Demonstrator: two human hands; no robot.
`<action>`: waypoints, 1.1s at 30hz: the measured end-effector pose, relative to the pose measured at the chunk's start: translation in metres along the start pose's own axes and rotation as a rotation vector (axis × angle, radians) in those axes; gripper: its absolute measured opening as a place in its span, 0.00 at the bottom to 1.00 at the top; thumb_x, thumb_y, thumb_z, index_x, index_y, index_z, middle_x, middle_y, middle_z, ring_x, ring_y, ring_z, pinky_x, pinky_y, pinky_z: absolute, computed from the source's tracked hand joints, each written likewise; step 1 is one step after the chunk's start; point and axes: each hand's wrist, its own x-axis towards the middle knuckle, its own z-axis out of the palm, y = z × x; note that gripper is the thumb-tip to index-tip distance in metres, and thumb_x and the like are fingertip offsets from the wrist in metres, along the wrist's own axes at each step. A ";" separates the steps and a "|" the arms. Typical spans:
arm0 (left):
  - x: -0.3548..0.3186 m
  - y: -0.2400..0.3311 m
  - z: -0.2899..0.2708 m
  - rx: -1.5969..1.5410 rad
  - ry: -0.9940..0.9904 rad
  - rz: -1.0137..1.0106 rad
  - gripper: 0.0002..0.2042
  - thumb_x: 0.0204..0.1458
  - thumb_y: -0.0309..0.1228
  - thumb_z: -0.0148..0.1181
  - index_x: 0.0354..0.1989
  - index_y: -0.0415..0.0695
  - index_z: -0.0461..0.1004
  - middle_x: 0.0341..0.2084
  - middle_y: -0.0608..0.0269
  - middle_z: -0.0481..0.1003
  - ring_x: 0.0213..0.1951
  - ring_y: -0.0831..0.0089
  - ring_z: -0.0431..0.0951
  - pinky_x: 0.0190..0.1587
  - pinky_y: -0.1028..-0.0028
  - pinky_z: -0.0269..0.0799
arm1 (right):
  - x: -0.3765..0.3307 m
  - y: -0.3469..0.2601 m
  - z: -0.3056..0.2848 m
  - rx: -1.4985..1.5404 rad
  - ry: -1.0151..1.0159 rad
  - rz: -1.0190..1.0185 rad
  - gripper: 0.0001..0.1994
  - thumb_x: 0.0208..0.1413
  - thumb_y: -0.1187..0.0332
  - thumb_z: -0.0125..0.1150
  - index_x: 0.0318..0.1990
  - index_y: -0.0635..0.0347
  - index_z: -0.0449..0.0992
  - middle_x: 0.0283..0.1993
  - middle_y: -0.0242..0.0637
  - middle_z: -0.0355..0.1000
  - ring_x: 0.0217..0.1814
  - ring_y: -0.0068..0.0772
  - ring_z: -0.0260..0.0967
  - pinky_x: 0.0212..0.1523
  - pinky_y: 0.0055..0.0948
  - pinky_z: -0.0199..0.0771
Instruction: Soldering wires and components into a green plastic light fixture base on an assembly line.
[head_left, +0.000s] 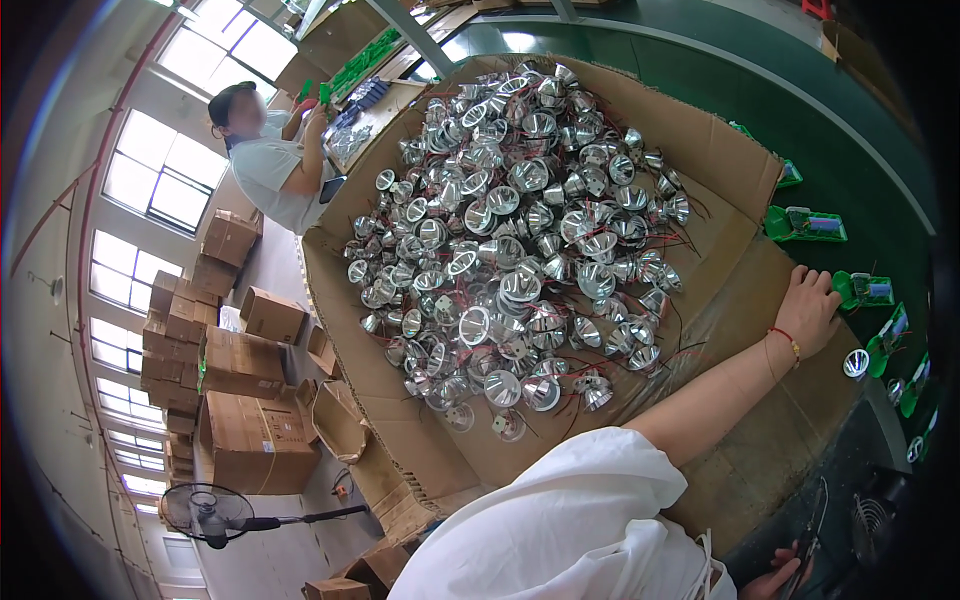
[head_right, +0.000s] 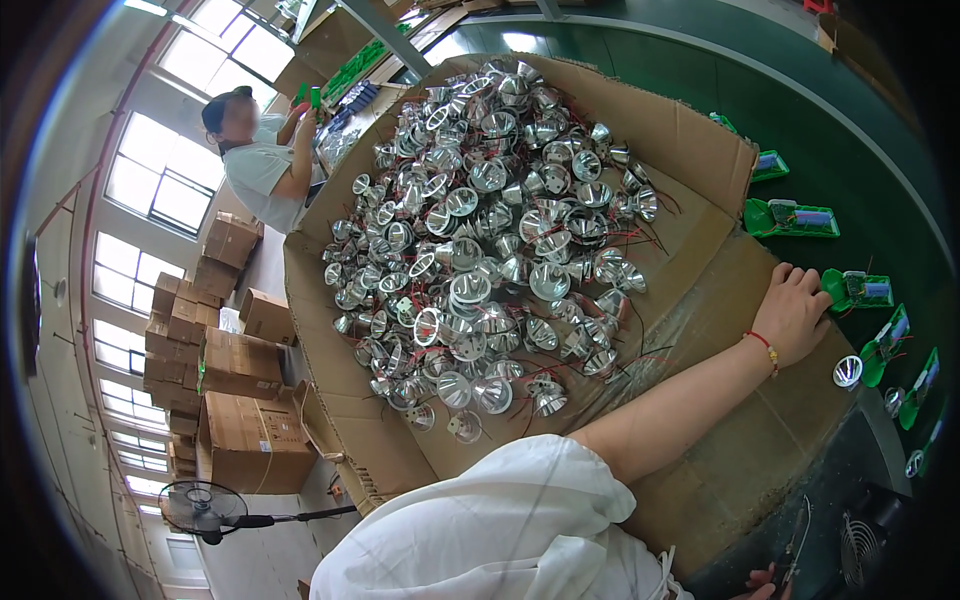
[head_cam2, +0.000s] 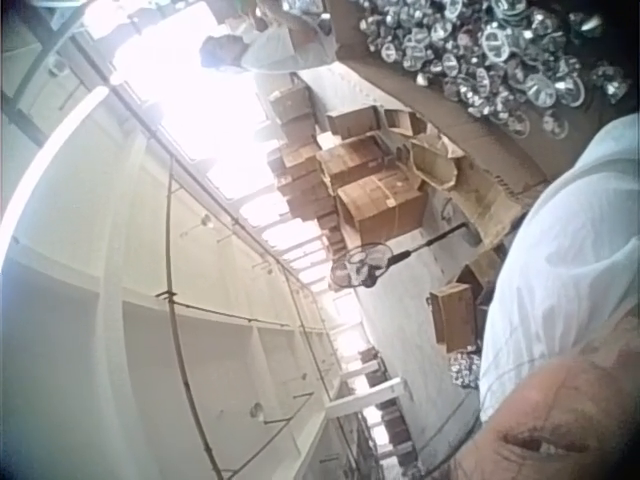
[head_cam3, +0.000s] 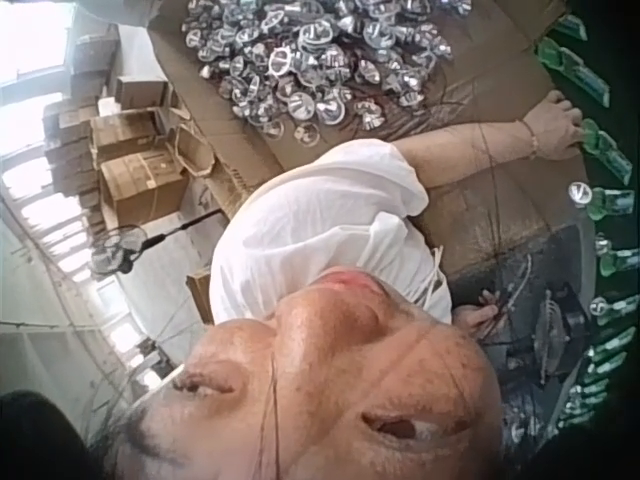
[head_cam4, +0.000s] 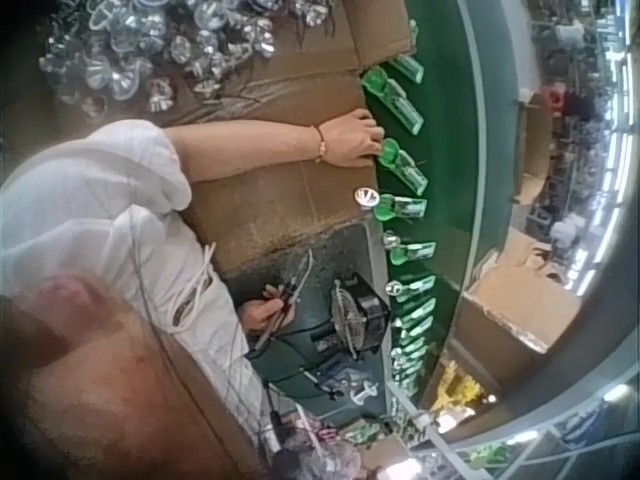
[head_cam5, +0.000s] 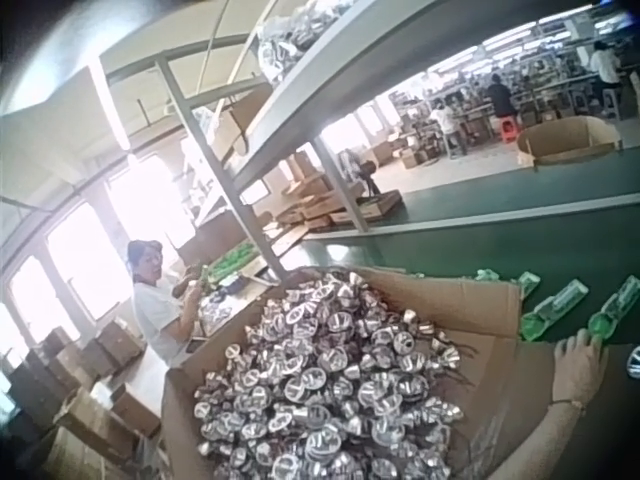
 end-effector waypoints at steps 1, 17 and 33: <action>0.000 0.002 0.001 -0.007 0.008 0.008 0.07 0.39 0.32 0.60 0.26 0.44 0.74 0.30 0.58 0.66 0.41 0.64 0.66 0.53 0.63 0.55 | -0.002 0.001 -0.002 0.034 -0.016 0.053 0.18 0.60 0.65 0.45 0.27 0.70 0.77 0.18 0.44 0.72 0.21 0.33 0.66 0.23 0.32 0.69; 0.001 -0.003 0.005 -0.036 0.028 0.001 0.06 0.38 0.32 0.61 0.23 0.44 0.74 0.29 0.59 0.66 0.40 0.65 0.65 0.53 0.63 0.54 | -0.018 0.031 0.006 0.283 0.122 0.126 0.14 0.59 0.69 0.46 0.40 0.76 0.67 0.21 0.47 0.71 0.21 0.33 0.67 0.19 0.24 0.69; 0.005 -0.004 0.016 -0.003 0.088 0.008 0.07 0.37 0.33 0.61 0.21 0.44 0.75 0.30 0.58 0.67 0.40 0.64 0.65 0.52 0.63 0.54 | -0.005 0.016 0.003 0.144 0.052 -0.006 0.20 0.57 0.61 0.51 0.31 0.79 0.70 0.20 0.47 0.70 0.16 0.32 0.64 0.15 0.26 0.64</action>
